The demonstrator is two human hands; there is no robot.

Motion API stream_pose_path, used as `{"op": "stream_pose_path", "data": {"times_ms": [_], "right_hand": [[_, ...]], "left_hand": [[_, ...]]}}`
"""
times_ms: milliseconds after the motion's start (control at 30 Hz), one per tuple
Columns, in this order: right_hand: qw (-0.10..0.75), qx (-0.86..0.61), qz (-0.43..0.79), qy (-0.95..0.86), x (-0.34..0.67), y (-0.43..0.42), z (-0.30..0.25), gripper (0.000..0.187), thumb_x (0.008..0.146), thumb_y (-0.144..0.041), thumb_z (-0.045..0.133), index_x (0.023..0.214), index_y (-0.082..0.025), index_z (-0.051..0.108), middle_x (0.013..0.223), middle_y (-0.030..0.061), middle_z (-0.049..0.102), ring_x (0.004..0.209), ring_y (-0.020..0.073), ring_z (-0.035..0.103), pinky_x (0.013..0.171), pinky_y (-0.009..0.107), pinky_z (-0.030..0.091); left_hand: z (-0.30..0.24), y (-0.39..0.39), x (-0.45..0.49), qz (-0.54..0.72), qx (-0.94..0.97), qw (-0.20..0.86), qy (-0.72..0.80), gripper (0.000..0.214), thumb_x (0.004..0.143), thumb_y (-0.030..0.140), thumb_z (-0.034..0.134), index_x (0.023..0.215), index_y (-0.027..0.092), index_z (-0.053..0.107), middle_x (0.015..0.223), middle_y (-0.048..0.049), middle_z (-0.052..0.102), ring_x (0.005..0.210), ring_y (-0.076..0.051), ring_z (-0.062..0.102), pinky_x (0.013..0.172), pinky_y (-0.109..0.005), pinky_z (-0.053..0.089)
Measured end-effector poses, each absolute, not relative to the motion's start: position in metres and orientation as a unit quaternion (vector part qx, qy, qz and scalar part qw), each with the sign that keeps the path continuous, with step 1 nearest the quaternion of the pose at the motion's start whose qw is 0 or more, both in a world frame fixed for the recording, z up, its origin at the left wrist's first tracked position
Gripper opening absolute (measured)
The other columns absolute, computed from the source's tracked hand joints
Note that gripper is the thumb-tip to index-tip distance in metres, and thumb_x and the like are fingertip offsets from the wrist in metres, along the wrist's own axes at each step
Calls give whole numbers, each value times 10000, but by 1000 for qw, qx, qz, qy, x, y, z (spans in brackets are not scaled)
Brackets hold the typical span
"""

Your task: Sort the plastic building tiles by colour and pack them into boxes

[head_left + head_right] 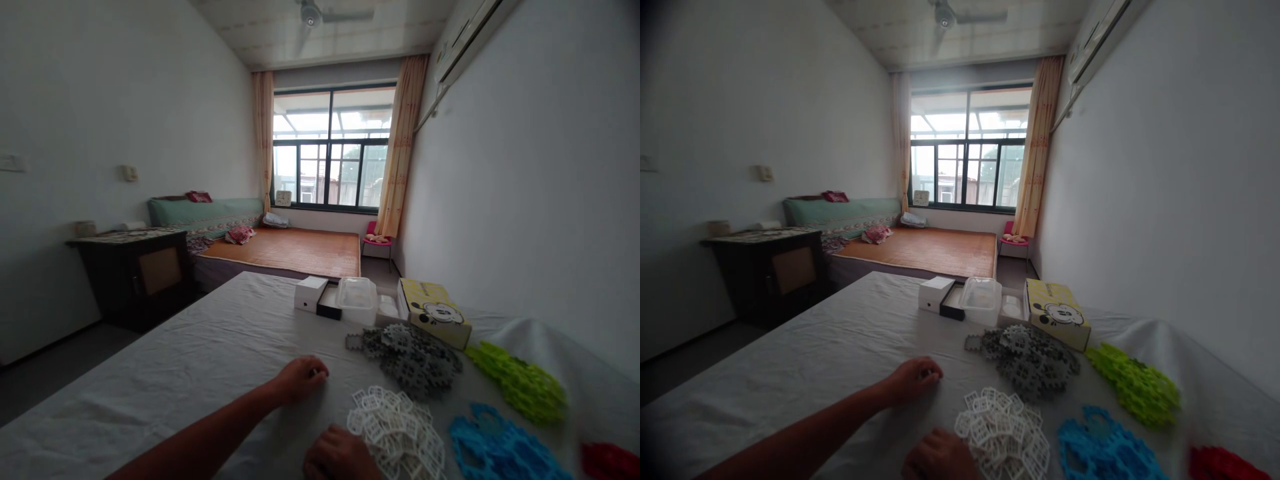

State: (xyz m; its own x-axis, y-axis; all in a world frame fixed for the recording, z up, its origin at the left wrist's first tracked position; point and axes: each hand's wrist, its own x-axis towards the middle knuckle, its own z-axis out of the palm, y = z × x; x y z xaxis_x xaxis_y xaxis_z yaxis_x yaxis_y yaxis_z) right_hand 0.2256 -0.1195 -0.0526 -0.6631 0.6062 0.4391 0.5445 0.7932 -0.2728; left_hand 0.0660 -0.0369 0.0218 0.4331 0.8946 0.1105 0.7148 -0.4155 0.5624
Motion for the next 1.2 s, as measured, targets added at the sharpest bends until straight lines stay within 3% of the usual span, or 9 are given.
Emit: {"op": "stream_pose_path", "data": {"times_ms": [100, 233, 400, 600, 800, 1000, 1200], "right_hand": [[254, -312, 47, -914, 224, -118, -55, 123, 761, -336, 628, 719, -232, 576, 674, -26, 645, 643, 132, 570, 567, 200, 398], [253, -313, 45, -914, 223, -115, -58, 105, 730, -325, 651, 733, -238, 592, 688, -29, 655, 649, 133, 571, 560, 200, 392], [249, -316, 37, -915, 221, -111, -65, 75, 710, -288, 657, 720, -240, 601, 684, -31, 666, 645, 130, 581, 525, 200, 374], [247, -298, -8, -922, 217, -106, -76, 129, 690, -331, 671, 676, -241, 580, 627, -34, 651, 568, 127, 549, 454, 224, 320], [318, -272, -50, -907, 215, -104, -82, 178, 651, -340, 695, 618, -236, 554, 547, -48, 616, 498, 115, 516, 401, 235, 251], [385, -265, -32, -883, 218, -111, -68, 155, 653, -302, 693, 628, -238, 554, 554, -58, 611, 511, 107, 535, 421, 220, 283], [362, -284, 9, -888, 223, -119, -52, 133, 647, -258, 698, 654, -236, 568, 594, -52, 629, 560, 113, 573, 464, 203, 329]], "left_hand": [[31, -13, 69, 215, 817, 215, 491, 292, 813, 309, 465, 978, 220, 689, 949, -39, 679, 799, -159, 622, 752, -247, 463], [41, 30, 73, 258, 814, 152, 498, 330, 831, 236, 452, 1111, 199, 624, 1181, -72, 606, 843, -150, 631, 849, -267, 457], [45, 75, 85, 243, 802, 70, 542, 384, 847, 201, 457, 1222, 180, 540, 1346, -102, 495, 1139, -208, 543, 980, -305, 400], [40, 101, 101, 225, 780, 53, 581, 387, 840, 204, 492, 1224, 166, 525, 1337, -143, 482, 1213, -257, 483, 1000, -350, 383], [37, 110, 104, 187, 770, 49, 609, 293, 839, 200, 500, 1119, 207, 588, 1214, -117, 560, 1037, -245, 598, 869, -343, 458], [42, 97, 100, 166, 769, 30, 616, 228, 876, 282, 465, 1035, 245, 625, 1121, -67, 600, 955, -209, 624, 789, -295, 465], [46, 70, 90, 147, 773, 15, 616, 238, 879, 341, 464, 1039, 281, 629, 1109, -46, 606, 926, -198, 632, 745, -280, 461]]}}
